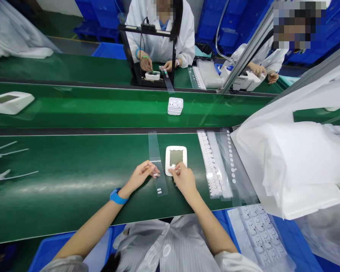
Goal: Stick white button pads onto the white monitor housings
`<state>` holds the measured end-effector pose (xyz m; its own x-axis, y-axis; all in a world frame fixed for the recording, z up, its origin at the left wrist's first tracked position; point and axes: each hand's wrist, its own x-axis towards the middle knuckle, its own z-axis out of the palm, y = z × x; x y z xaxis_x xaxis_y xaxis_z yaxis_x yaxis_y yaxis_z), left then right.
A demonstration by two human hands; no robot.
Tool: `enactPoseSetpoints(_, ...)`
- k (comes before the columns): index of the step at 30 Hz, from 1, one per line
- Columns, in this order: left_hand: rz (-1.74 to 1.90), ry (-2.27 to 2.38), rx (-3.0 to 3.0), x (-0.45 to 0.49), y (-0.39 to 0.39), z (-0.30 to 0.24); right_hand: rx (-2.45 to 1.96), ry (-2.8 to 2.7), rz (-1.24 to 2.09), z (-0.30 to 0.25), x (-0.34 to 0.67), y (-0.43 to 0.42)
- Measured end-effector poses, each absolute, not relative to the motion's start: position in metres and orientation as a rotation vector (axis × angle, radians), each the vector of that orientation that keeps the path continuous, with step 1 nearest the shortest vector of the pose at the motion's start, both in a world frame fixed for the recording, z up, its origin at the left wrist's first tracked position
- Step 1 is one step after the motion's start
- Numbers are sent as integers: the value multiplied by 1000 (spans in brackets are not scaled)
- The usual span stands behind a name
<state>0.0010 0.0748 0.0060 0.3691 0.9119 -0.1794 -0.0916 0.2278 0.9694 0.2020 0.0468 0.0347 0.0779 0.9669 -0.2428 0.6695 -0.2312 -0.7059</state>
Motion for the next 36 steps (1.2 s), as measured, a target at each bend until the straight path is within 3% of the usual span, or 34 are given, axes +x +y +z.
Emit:
enactPoseSetpoints(4, 828, 922, 1073, 2, 73, 3, -1977, -1724, 698, 29, 200, 41)
enactPoseSetpoints(9, 820, 934, 1048, 4, 71, 0, -1748, -1532, 912, 29, 202, 35)
enactPoseSetpoints(16, 806, 931, 982, 6, 70, 2, -1367, -1749, 725, 16, 176, 25)
enactPoseSetpoints(36, 859, 937, 858, 6, 68, 5, -1355, -1678, 654, 2, 165, 27)
